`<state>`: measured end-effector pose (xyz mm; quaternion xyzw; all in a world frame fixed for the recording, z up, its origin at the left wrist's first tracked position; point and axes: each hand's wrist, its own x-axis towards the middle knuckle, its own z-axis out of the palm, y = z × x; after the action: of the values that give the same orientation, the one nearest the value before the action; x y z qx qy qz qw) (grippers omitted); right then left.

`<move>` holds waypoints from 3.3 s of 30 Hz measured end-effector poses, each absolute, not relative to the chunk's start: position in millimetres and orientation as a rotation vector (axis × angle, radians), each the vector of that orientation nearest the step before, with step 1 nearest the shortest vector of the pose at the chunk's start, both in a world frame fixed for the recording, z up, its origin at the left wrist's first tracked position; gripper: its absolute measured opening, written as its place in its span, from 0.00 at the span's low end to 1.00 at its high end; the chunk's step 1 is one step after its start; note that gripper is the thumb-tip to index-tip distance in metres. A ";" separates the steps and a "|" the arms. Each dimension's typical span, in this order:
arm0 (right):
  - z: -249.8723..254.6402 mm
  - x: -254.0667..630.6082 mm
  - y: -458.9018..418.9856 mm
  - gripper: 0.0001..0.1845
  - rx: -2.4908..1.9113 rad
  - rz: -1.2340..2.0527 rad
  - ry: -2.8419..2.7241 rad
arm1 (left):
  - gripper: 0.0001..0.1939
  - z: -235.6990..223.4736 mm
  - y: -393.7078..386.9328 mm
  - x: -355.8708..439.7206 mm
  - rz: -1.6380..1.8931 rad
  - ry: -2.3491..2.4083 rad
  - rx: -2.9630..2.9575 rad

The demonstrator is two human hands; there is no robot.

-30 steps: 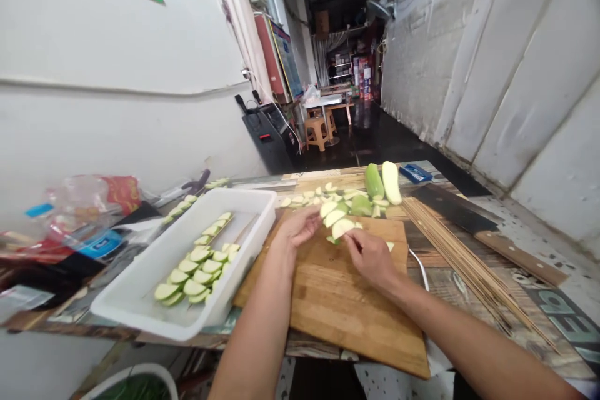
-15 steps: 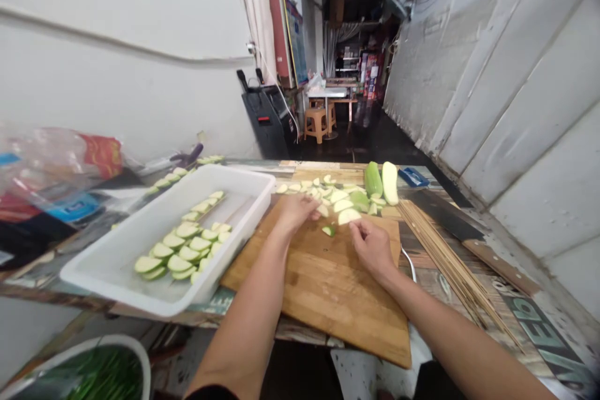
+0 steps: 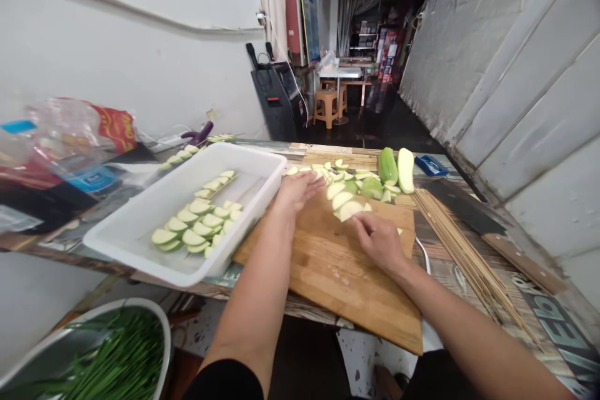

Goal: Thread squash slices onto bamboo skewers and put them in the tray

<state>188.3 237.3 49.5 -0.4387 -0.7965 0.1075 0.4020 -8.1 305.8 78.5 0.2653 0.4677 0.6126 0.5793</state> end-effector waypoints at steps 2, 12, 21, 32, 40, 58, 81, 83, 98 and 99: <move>48.3 187.1 235.1 0.12 -1.083 0.256 -2.088 | 0.05 80.7 307.6 -11.4 1.476 1.039 0.488; 46.6 187.8 234.9 0.12 -1.104 0.197 -2.129 | 0.01 85.3 308.6 -14.0 1.500 1.010 0.343; 46.7 188.5 235.2 0.13 -1.099 0.206 -2.135 | 0.02 82.4 309.5 -13.3 1.488 1.000 0.369; 44.3 186.9 237.2 0.13 -1.108 0.212 -2.130 | 0.03 82.6 308.2 -12.2 1.481 0.992 0.389; 46.4 187.9 236.2 0.14 -1.106 0.243 -2.115 | 0.11 80.5 307.4 -12.1 1.506 1.011 0.435; 46.3 186.7 239.7 0.15 -1.140 0.469 -2.031 | 0.11 84.2 303.2 -5.1 1.432 1.053 0.493; 48.8 187.5 246.3 0.15 -1.155 0.763 -1.883 | 0.08 74.9 307.8 2.0 1.353 1.018 0.557; 47.8 187.4 247.7 0.14 -1.152 0.796 -1.849 | 0.08 74.9 307.6 5.0 1.336 1.029 0.554; 45.5 190.3 242.2 0.14 -1.215 0.114 -2.093 | 0.08 77.1 303.9 13.0 1.314 1.072 0.544; 45.7 190.2 242.7 0.14 -1.210 0.140 -2.085 | 0.08 76.7 304.3 12.3 1.322 1.060 0.536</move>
<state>190.2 242.7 45.7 -0.4685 -0.8070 0.0543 0.3554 12.3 304.3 76.7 0.2341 0.4628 0.5775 0.6305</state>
